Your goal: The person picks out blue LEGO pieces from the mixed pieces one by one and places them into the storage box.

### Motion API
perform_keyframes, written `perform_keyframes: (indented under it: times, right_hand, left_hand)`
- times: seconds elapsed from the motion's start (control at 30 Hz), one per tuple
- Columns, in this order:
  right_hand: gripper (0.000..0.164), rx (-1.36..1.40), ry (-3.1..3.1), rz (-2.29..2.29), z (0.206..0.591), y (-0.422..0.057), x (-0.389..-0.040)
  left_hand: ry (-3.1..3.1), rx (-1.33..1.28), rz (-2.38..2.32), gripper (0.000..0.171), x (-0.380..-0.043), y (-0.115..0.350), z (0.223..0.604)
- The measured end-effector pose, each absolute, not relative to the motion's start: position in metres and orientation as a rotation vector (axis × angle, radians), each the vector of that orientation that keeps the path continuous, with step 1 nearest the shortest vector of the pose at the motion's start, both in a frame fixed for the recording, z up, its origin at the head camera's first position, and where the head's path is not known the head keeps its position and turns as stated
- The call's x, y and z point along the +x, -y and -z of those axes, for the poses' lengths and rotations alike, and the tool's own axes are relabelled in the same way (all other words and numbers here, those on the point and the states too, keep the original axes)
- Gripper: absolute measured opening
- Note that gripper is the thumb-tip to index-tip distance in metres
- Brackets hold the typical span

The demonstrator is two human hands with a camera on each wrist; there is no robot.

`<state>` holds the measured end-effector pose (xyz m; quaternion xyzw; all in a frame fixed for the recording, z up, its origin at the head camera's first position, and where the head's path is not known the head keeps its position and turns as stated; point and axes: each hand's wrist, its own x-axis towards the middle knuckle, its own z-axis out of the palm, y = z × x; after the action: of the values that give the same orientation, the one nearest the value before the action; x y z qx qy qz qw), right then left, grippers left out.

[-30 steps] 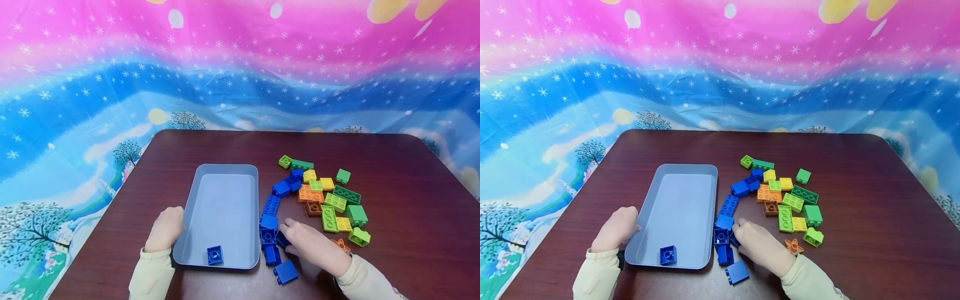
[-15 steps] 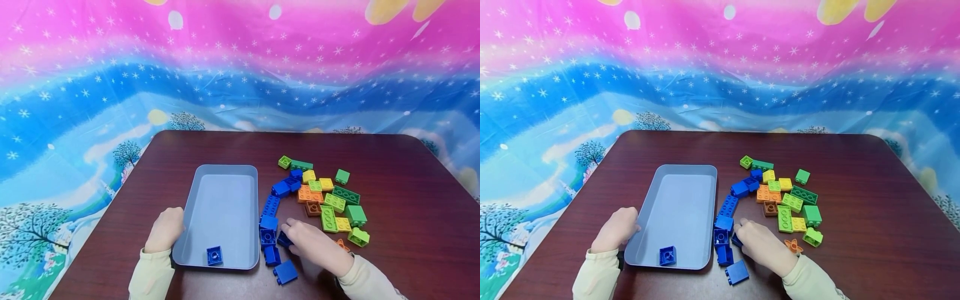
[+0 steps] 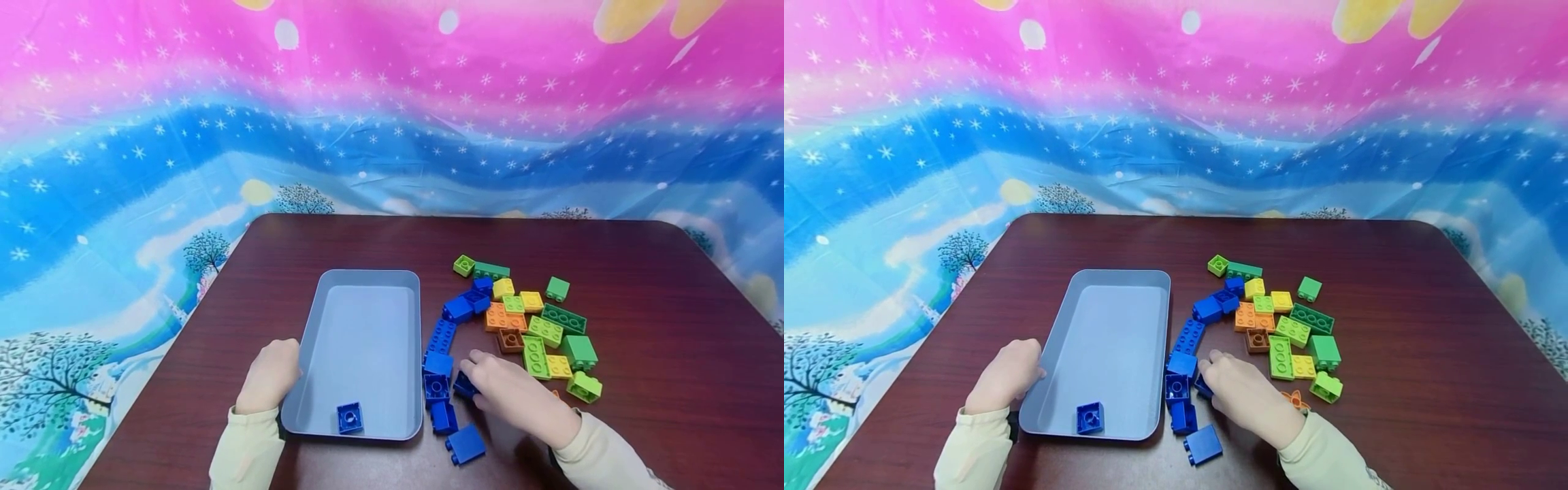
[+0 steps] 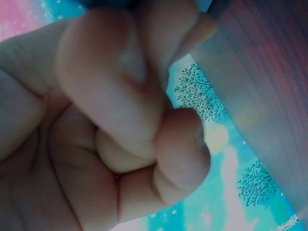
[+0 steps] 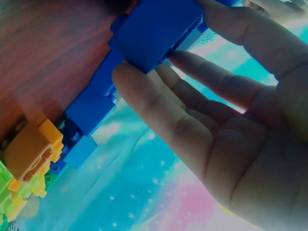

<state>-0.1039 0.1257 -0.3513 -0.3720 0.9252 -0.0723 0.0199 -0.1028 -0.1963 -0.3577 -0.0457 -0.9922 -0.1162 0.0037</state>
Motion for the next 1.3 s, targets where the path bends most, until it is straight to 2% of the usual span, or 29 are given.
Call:
perform_keyframes:
  times: [0.43, 0.83, 1.3]
  right_hand:
    - [0.03, -1.202, -2.908, 0.225, 0.345, -0.123, -0.104]
    - [0.026, -1.236, -2.948, 0.211, 0.339, -0.119, -0.103]
    - [0.027, -1.305, -2.982, 0.267, 0.332, -0.112, -0.103]
  left_hand:
    - [3.102, -0.153, 0.377, 0.018, -0.101, 0.196, 0.356]
    - [3.115, -0.147, 0.368, 0.012, -0.102, 0.198, 0.358]
    - [3.107, -0.155, 0.369, 0.013, -0.101, 0.197, 0.355]
